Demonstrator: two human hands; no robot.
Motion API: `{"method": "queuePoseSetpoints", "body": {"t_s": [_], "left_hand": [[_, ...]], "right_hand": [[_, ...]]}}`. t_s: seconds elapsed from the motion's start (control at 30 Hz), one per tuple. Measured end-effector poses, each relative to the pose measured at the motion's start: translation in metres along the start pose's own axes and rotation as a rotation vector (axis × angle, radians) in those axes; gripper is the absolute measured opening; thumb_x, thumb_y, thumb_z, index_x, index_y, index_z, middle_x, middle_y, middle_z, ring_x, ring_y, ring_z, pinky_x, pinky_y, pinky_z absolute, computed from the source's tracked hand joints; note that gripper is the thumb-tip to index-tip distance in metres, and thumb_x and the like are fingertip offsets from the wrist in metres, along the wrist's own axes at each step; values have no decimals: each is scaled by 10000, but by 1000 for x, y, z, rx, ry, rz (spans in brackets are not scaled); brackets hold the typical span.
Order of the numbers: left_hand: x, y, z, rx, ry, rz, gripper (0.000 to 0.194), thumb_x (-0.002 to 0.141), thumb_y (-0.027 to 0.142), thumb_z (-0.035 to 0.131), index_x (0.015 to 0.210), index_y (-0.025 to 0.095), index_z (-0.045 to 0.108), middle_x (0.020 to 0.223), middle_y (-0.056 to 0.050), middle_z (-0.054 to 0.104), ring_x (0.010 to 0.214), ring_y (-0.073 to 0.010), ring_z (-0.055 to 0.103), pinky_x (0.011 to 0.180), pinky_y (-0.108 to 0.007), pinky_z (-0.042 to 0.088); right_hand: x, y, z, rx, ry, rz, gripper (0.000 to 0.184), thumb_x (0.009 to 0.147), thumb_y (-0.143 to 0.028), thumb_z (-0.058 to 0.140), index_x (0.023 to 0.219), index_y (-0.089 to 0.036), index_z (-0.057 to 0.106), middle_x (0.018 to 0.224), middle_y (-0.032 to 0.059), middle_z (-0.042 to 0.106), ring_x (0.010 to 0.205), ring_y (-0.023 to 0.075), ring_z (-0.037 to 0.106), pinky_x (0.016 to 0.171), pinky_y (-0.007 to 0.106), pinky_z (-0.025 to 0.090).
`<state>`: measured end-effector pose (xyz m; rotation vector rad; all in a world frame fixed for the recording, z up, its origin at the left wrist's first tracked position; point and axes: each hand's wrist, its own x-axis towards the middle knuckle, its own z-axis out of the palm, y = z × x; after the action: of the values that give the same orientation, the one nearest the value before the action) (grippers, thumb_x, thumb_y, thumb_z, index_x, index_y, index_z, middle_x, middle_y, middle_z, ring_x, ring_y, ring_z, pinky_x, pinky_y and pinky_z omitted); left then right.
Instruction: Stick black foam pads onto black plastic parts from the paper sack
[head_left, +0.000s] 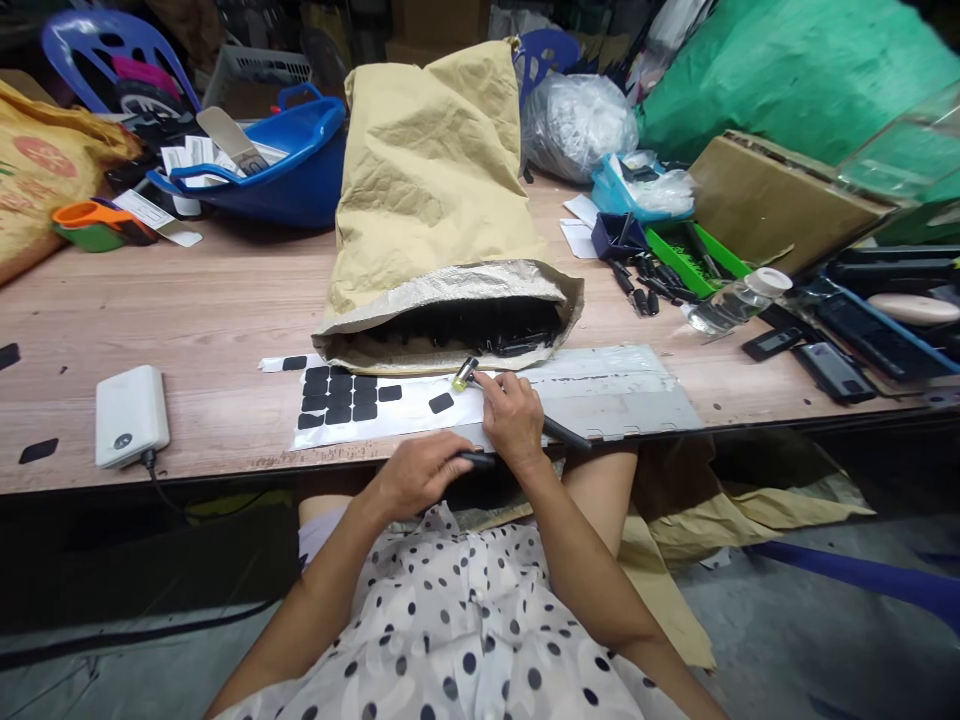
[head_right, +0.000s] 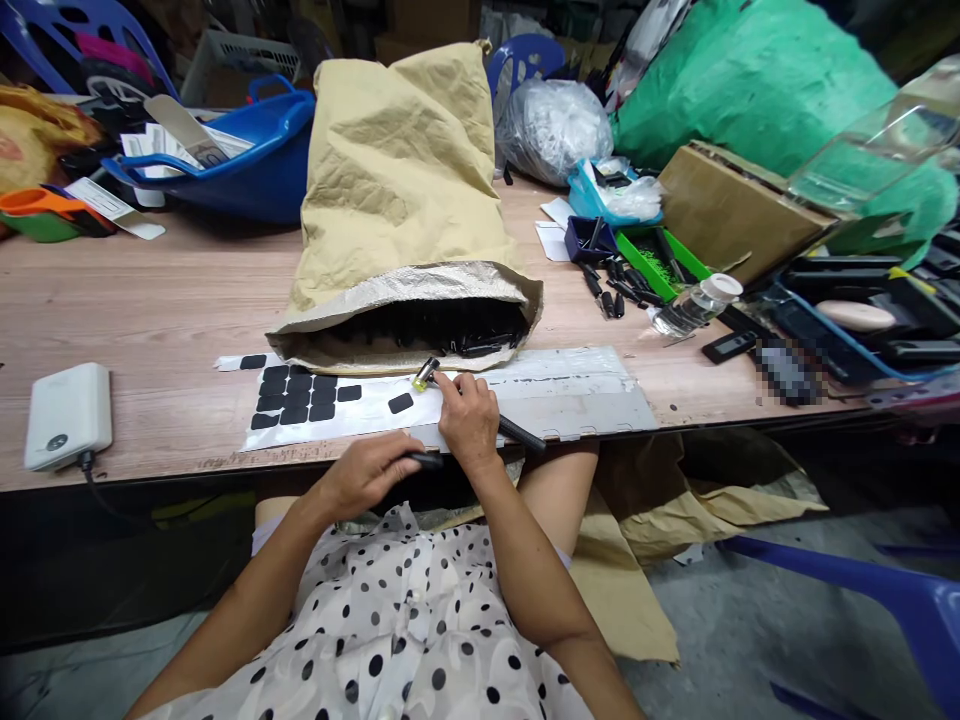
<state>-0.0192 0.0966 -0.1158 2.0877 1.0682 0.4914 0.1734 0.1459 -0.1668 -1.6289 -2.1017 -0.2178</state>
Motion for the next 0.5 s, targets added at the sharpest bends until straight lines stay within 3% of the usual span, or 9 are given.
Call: {"method": "queuePoseSetpoints", "body": {"t_s": [0.1,0.23,0.33,0.5], "left_hand": [[-5,12,21,63,-215,-78,254,969,332,487,1075,248,703,1016,-44,745,934,-216,684,836,-312,510],[1,2,49,247,-341,-378,264,959,266,493,1124,213,692,1088,-119,745,1031,-303,708,868,-388,532],[6,-13,64,274,-354,-511,326,946,218,508,1242,218,644,1260,-144,697,1161,-321,675,906,-397,545],[6,-28,74,264,-275,-549,397,927,158,503,1296,244,623,1326,-139,669,1263,-306,621,998,-409,516]], "right_hand": [[0,1,1,4,0,-17,452,926,-130,502,1318,-292,658,975,79,589,875,222,447,733,317,331],[0,-2,0,7,31,19,433,927,-108,487,1270,-276,691,960,78,593,868,219,447,732,316,326],[1,-5,0,8,53,27,427,923,-97,488,1245,-273,707,948,74,597,861,217,445,730,316,324],[2,-6,0,14,47,41,426,914,-93,496,1234,-275,710,953,75,596,863,216,448,734,316,324]]}}
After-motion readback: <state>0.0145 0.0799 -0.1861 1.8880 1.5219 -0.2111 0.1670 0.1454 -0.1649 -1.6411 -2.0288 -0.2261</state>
